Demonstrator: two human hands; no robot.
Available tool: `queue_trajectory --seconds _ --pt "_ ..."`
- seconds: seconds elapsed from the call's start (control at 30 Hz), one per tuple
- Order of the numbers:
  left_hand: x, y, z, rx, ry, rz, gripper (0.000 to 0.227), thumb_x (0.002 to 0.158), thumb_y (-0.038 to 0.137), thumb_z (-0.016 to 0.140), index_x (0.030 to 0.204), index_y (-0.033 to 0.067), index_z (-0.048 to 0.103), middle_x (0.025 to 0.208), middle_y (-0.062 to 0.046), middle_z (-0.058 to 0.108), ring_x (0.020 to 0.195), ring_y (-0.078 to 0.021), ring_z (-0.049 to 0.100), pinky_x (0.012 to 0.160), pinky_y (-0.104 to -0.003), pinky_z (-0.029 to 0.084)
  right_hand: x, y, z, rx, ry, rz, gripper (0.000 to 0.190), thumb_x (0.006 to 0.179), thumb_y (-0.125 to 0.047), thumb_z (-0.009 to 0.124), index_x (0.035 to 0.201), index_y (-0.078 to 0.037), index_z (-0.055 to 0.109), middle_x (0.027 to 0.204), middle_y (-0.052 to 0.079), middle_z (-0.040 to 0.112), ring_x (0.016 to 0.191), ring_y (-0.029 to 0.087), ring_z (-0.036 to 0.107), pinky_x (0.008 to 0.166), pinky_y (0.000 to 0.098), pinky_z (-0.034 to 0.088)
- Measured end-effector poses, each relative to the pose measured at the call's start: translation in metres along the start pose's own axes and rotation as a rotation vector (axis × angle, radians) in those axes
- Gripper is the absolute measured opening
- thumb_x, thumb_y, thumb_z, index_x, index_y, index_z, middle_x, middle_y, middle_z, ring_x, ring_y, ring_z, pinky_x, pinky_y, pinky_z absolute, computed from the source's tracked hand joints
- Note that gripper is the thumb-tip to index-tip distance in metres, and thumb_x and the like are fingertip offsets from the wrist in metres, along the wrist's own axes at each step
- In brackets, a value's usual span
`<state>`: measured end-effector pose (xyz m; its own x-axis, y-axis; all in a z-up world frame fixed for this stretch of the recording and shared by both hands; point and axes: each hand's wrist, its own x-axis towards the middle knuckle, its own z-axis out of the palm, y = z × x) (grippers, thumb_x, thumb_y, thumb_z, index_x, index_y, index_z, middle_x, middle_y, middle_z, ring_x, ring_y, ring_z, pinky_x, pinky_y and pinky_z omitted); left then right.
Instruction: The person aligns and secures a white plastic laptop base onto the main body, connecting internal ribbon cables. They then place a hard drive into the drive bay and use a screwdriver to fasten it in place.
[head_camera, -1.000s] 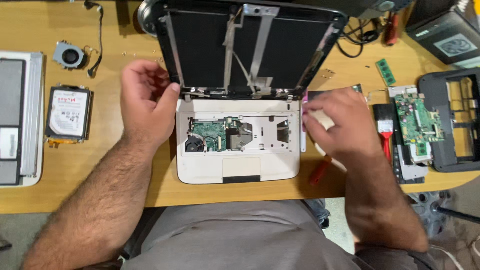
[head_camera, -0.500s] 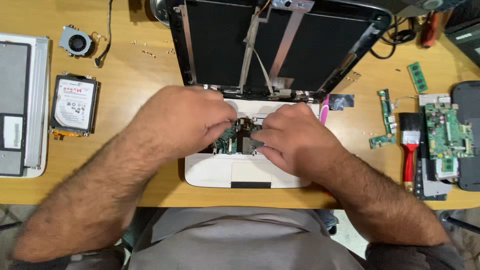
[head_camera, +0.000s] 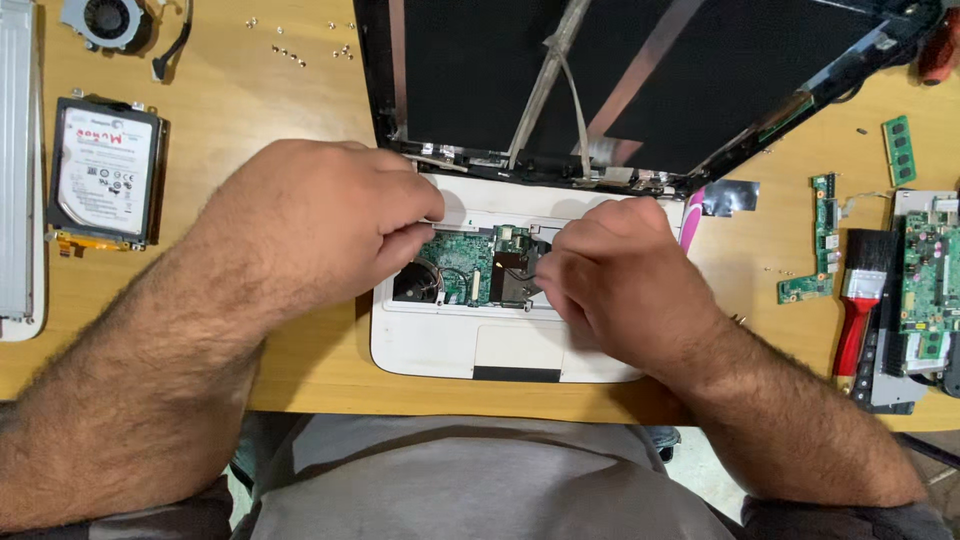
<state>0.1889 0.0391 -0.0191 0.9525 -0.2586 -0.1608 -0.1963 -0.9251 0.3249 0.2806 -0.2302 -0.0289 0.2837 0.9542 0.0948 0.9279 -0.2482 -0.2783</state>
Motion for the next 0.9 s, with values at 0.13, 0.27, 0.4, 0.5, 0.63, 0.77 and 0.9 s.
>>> queue_trajectory --seconds 0.13,0.27,0.4,0.5,0.63,0.77,0.9 --pt "0.001 -0.005 0.002 -0.007 0.006 -0.029 0.022 0.092 0.034 0.064 0.109 0.0324 0.076 0.103 0.011 0.075 0.092 -0.0248 0.07 0.063 -0.049 0.057 -0.008 0.003 -0.003 0.008 -0.067 -0.022 0.012 0.084 -0.013 0.071 0.074 -0.015 0.064 0.072 -0.001 0.058 0.079 0.028 0.058 0.082 0.047 0.044" --pt "0.002 -0.006 0.001 0.033 -0.071 -0.084 0.018 0.087 0.034 0.061 0.097 0.0307 0.075 0.096 0.008 0.073 0.088 -0.0274 0.069 0.064 -0.051 0.055 -0.011 0.004 -0.005 0.081 -0.042 -0.094 0.006 0.081 -0.008 0.072 0.079 -0.012 0.068 0.081 0.0 0.059 0.085 0.029 0.057 0.088 0.0491 0.043" --pt "0.001 -0.006 -0.003 0.032 -0.081 -0.112 0.018 0.088 0.032 0.06 0.096 0.0309 0.076 0.095 0.008 0.073 0.087 -0.0266 0.069 0.066 -0.049 0.055 -0.011 0.001 -0.007 0.056 -0.074 -0.085 0.008 0.08 -0.005 0.068 0.079 -0.012 0.072 0.077 0.001 0.059 0.081 0.029 0.056 0.083 0.0486 0.042" --pt "0.0 -0.008 -0.006 0.013 -0.086 -0.117 0.019 0.084 0.028 0.06 0.093 0.0318 0.077 0.095 0.01 0.074 0.087 -0.0248 0.068 0.066 -0.047 0.054 -0.013 0.002 -0.006 0.092 -0.042 -0.077 0.008 0.085 -0.011 0.068 0.082 -0.015 0.073 0.077 -0.001 0.061 0.083 0.029 0.057 0.087 0.048 0.041" --pt "-0.022 -0.018 -0.038 -0.07 -0.105 -0.214 0.017 0.087 0.031 0.069 0.1 0.0299 0.079 0.102 0.01 0.077 0.089 -0.0205 0.07 0.075 -0.044 0.057 -0.004 0.002 -0.012 0.074 0.007 -0.167 0.005 0.082 -0.015 0.067 0.077 -0.017 0.068 0.076 0.0 0.063 0.075 0.03 0.059 0.071 0.0478 0.038" --pt "-0.101 -0.061 -0.044 -0.254 0.683 0.064 0.005 0.103 -0.011 0.077 0.105 -0.0075 0.074 0.1 -0.019 0.073 0.091 -0.0295 0.069 0.082 -0.041 0.054 0.007 -0.008 -0.019 0.156 0.005 -0.213 0.017 0.077 -0.012 0.062 0.063 -0.016 0.054 0.059 0.001 0.048 0.053 0.03 0.045 0.053 0.0443 0.03" --pt "-0.17 -0.102 -0.033 -0.235 1.431 0.028 0.041 0.11 0.001 0.04 0.07 -0.0058 0.042 0.071 -0.017 0.035 0.07 -0.0348 0.039 0.072 -0.054 0.031 -0.004 0.002 -0.009 0.138 0.01 -0.202 0.017 0.089 -0.021 0.059 0.076 -0.016 0.07 0.071 0.0 0.065 0.06 0.03 0.057 0.055 0.0459 0.037"
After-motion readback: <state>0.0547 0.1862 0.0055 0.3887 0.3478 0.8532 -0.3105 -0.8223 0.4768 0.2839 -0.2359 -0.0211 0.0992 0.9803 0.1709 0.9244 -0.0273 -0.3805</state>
